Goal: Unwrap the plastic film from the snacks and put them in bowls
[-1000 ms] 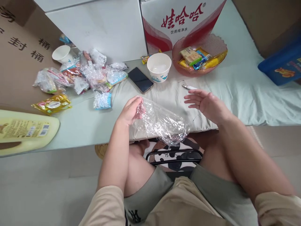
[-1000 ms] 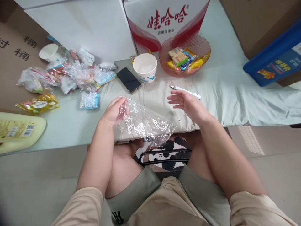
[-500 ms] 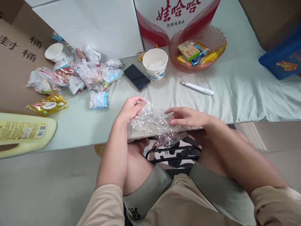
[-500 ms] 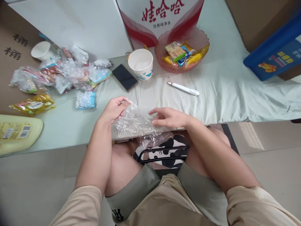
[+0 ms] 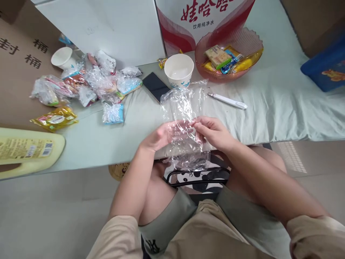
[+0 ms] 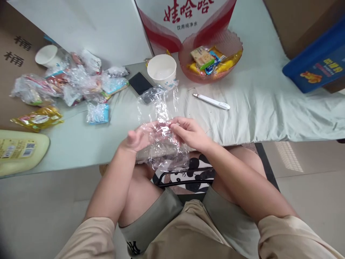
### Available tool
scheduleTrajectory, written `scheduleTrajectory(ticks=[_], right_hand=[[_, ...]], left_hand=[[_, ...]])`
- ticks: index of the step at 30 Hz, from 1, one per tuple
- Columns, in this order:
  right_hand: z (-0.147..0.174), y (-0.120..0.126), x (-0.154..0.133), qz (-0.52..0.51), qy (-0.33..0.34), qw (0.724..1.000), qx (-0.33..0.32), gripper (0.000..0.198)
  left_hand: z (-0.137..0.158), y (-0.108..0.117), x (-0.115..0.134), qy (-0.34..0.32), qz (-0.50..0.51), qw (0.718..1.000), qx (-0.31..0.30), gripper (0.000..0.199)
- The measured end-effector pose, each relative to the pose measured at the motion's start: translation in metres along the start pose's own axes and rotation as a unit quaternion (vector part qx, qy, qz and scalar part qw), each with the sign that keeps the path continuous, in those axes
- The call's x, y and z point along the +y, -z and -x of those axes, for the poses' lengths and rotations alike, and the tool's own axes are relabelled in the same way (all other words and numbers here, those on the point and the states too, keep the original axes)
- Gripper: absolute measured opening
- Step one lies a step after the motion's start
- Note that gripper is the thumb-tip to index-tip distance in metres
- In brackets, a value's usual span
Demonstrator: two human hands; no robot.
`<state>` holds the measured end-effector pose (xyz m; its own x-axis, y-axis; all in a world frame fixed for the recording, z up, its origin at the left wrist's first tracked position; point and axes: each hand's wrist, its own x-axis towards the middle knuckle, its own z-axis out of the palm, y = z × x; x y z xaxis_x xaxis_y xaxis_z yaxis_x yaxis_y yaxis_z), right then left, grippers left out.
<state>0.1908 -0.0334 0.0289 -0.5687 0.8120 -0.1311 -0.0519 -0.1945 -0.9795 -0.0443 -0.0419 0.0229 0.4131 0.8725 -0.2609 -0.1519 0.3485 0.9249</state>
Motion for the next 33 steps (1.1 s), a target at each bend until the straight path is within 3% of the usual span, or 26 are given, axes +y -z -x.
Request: scheduleTrajectory(ticks=[5, 7, 10, 13, 16, 17, 19, 20, 23, 25, 28, 31, 33], right_hand=[[-0.011, 0.006, 0.006, -0.02, -0.004, 0.997, 0.076, 0.039], [-0.007, 0.01, 0.005, -0.068, 0.018, 0.995, 0.067, 0.04], [0.0, 0.018, 0.0, -0.132, 0.051, 0.99, 0.008, 0.023], [0.001, 0.023, -0.001, -0.125, 0.034, 0.991, -0.035, 0.033], [-0.004, 0.02, 0.005, -0.085, -0.007, 0.995, 0.059, 0.041], [-0.006, 0.018, 0.009, -0.071, -0.026, 0.992, 0.096, 0.056], [-0.01, 0.015, 0.014, -0.043, -0.065, 0.988, 0.132, 0.087], [-0.011, 0.014, 0.016, -0.033, -0.07, 0.988, 0.132, 0.09], [-0.013, 0.013, 0.016, -0.024, -0.006, 0.989, 0.145, 0.072], [-0.013, 0.013, 0.014, -0.039, 0.029, 0.987, 0.15, 0.061], [-0.014, 0.014, 0.013, -0.01, -0.01, 0.991, 0.133, 0.037], [-0.011, 0.014, 0.015, 0.076, -0.038, 0.986, 0.141, 0.036], [-0.006, 0.015, 0.014, 0.069, -0.023, 0.985, 0.156, 0.04]], left_hand=[[-0.015, -0.018, 0.001, -0.005, -0.065, 0.993, 0.098, 0.04], [-0.013, -0.017, 0.007, -0.029, -0.05, 0.992, 0.111, 0.036], [-0.008, -0.014, 0.013, -0.056, -0.022, 0.993, 0.1, 0.026], [-0.008, -0.01, 0.01, -0.062, -0.067, 0.992, 0.092, 0.036], [-0.016, -0.012, 0.001, -0.077, -0.158, 0.975, 0.139, 0.029], [-0.018, -0.014, -0.002, -0.087, -0.167, 0.969, 0.159, 0.025], [-0.022, -0.017, -0.005, -0.104, -0.141, 0.965, 0.193, 0.035], [-0.024, -0.018, -0.005, -0.109, -0.116, 0.965, 0.207, 0.044], [-0.026, -0.019, -0.003, -0.069, -0.05, 0.977, 0.194, 0.058], [-0.028, -0.019, -0.003, -0.027, -0.031, 0.986, 0.162, 0.051], [-0.03, -0.019, -0.006, -0.019, -0.033, 0.988, 0.149, 0.035], [-0.029, -0.018, -0.006, -0.028, -0.067, 0.986, 0.148, 0.03], [-0.023, -0.016, -0.002, -0.026, -0.064, 0.989, 0.133, 0.034]])
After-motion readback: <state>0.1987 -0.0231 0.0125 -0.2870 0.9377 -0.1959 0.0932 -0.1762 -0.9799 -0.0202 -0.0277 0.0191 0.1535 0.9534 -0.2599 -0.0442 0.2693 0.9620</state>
